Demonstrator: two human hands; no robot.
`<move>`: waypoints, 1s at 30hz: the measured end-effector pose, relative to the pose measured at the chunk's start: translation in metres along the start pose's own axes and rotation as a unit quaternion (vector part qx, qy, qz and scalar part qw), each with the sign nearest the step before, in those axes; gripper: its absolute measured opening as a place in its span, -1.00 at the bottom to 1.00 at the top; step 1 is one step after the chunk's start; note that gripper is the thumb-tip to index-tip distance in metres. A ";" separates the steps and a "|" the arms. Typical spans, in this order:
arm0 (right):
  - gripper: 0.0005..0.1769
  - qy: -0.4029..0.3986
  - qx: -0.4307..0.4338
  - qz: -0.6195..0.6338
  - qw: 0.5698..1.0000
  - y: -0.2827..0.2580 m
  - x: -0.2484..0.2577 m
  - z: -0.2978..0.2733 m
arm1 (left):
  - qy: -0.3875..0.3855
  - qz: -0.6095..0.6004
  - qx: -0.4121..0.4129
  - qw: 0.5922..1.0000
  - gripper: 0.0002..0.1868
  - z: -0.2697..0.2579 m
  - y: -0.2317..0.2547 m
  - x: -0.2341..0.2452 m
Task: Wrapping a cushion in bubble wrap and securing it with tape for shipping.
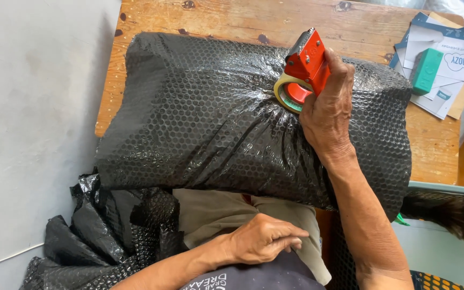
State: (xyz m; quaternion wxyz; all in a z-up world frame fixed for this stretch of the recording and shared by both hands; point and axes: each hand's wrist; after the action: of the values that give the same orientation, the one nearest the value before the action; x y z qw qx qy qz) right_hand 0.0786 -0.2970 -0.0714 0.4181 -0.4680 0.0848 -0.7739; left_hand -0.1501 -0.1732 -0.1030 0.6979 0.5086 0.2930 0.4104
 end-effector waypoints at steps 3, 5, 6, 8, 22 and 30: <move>-0.06 0.002 -0.008 0.004 1.000 -0.001 0.000 0.001 | -0.026 -0.010 0.048 0.998 -0.69 -0.008 -0.008 0.000; -0.08 0.001 -0.014 0.011 1.000 -0.002 0.001 0.000 | -0.027 -0.008 0.070 0.997 -0.63 -0.009 -0.005 0.004; -0.08 0.004 -0.011 0.009 1.000 -0.003 0.000 0.001 | -0.030 0.023 0.101 0.994 -0.61 -0.008 -0.003 0.007; -0.08 0.007 -0.008 0.008 1.000 -0.003 0.000 0.001 | -0.032 0.054 0.131 0.989 -0.59 -0.009 -0.002 0.011; -0.08 0.007 -0.007 0.014 1.000 0.000 -0.001 -0.001 | -0.035 0.180 0.151 0.971 -0.66 -0.030 -0.028 0.014; -0.10 0.009 -0.008 0.012 1.000 0.001 -0.001 -0.001 | -0.069 0.163 0.301 0.937 -0.34 -0.052 -0.072 0.032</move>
State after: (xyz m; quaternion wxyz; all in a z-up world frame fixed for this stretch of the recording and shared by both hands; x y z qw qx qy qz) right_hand 0.0784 -0.2971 -0.0730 0.4230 -0.4631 0.1009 -0.7723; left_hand -0.1570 -0.1311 -0.1869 0.4537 0.7629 0.2672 0.3753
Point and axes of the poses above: each hand's wrist, its own z-axis towards the middle knuckle, its own x-axis out of the back of the hand, y = z × x, and after that the axes turned 5 degrees about -x, right-handed
